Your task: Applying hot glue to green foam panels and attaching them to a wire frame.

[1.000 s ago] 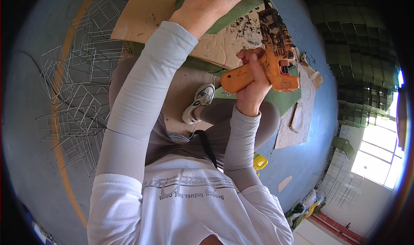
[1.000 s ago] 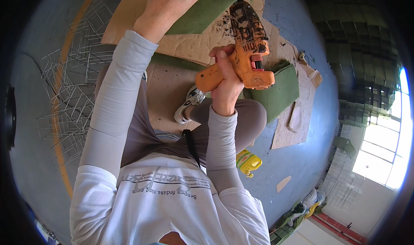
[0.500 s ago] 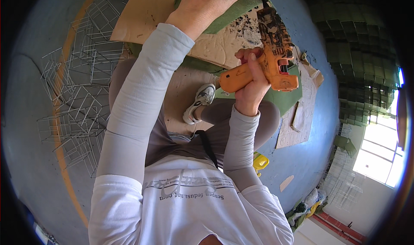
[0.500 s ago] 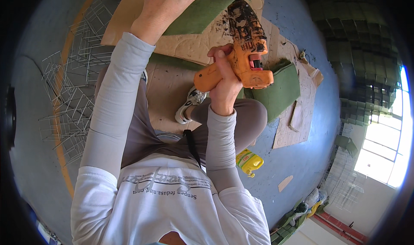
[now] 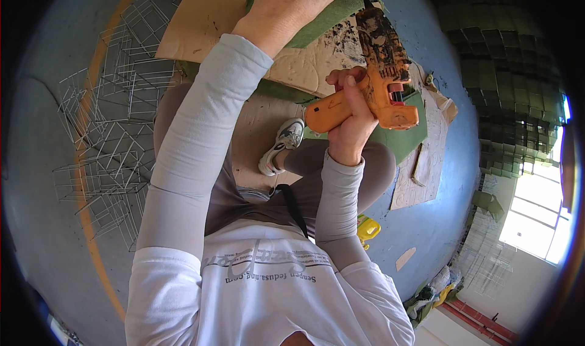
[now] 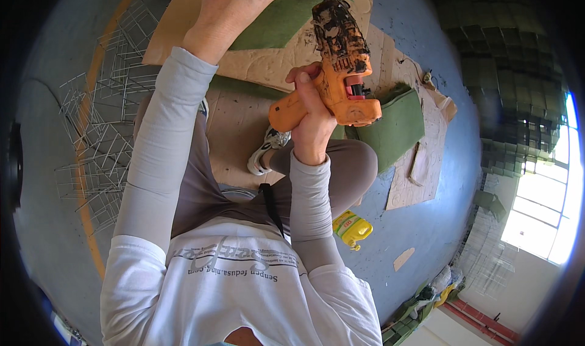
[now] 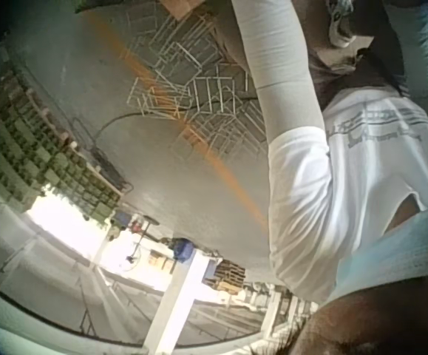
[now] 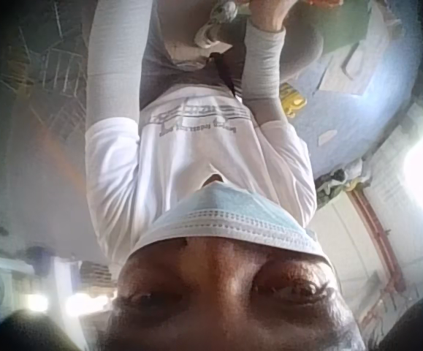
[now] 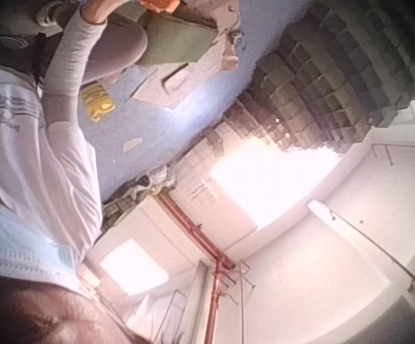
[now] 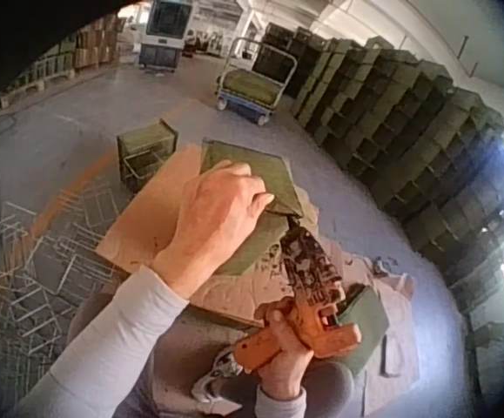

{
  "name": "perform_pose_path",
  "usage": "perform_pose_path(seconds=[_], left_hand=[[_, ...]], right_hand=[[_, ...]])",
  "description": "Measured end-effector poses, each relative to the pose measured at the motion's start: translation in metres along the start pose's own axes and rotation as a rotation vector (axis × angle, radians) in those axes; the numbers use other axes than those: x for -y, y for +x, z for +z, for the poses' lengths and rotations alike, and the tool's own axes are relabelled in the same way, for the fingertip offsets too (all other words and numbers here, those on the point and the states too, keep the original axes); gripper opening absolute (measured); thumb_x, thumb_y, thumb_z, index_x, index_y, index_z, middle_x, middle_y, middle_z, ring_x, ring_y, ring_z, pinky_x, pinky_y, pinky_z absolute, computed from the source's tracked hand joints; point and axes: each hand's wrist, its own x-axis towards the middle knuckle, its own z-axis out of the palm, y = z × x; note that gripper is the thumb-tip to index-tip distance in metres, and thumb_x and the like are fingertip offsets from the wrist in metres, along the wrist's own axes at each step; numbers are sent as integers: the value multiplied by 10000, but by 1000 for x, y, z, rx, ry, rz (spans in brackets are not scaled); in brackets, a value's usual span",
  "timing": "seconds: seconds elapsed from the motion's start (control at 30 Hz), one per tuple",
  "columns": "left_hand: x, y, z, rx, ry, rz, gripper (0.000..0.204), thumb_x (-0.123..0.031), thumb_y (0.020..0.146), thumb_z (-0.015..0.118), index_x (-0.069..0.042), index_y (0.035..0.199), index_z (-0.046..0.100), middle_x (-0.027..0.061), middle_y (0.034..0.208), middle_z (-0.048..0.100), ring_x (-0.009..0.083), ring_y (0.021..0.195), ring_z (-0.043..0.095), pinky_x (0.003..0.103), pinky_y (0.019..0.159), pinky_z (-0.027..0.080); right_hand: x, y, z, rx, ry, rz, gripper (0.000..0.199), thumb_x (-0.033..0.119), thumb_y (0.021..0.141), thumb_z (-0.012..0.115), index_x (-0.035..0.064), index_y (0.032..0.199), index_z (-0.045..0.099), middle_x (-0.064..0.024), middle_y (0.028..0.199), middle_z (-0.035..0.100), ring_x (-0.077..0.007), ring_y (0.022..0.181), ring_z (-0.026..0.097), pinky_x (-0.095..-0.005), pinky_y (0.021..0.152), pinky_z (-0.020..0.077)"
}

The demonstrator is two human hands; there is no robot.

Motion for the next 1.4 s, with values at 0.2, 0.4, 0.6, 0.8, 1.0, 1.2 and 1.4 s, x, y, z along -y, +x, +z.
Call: perform_pose_path(seconds=[0.2, 0.4, 0.6, 0.8, 1.0, 1.2, 1.4], left_hand=[[-1, 1, -2, 3, -18, -10, 151, -158, 755, 673, -26, 690, 640, 86, 699, 568, 236, 732, 577, 336, 651, 468], [-2, 2, -2, 18, -18, -22, 157, -160, 758, 675, -22, 692, 639, 87, 698, 567, 235, 729, 577, 337, 647, 465], [-2, 2, -2, 18, -28, -18, 157, -156, 762, 673, -18, 696, 637, 93, 704, 566, 239, 718, 576, 343, 656, 460], [-2, 2, -6, 40, -67, -42, 149, -153, 767, 669, -14, 718, 648, 99, 718, 577, 248, 726, 580, 348, 663, 460], [-2, 2, -9, 46, -77, -39, 140, -143, 772, 665, -7, 738, 657, 107, 725, 587, 258, 714, 584, 348, 663, 462], [1, 3, -10, 60, -106, -47, 145, -136, 770, 665, 5, 739, 650, 118, 716, 583, 266, 706, 583, 354, 660, 458], [5, 1, -13, 48, -92, -37, 146, -132, 773, 662, 9, 738, 642, 123, 719, 581, 274, 703, 580, 359, 652, 453]], right_hand=[[-2, -3, 1, 7, -9, -4, 213, -21, 789, 561, 9, 988, 495, -76, 841, 542, -236, 778, 553, -365, 784, 422], [0, -4, 4, -3, 2, 6, 211, -7, 788, 567, 11, 987, 498, -72, 840, 546, -228, 778, 551, -348, 768, 409], [1, -7, 10, 18, 2, 24, 187, 11, 788, 577, 11, 963, 513, -65, 831, 549, -218, 759, 565, -327, 739, 400], [0, -8, 12, 27, -8, 27, 163, 16, 788, 583, 3, 939, 521, -69, 824, 552, -208, 746, 570, -312, 711, 399], [1, -10, 18, 33, 13, 31, 160, 14, 789, 584, 3, 936, 521, -69, 823, 550, -209, 745, 566, -309, 704, 404], [-2, -10, 15, 51, 30, 40, 160, 5, 790, 581, 3, 938, 520, -66, 829, 549, -211, 746, 565, -316, 709, 409], [-2, -10, 11, 3, 40, 44, 160, 4, 790, 578, 3, 940, 519, -67, 831, 549, -212, 752, 566, -320, 712, 409]])
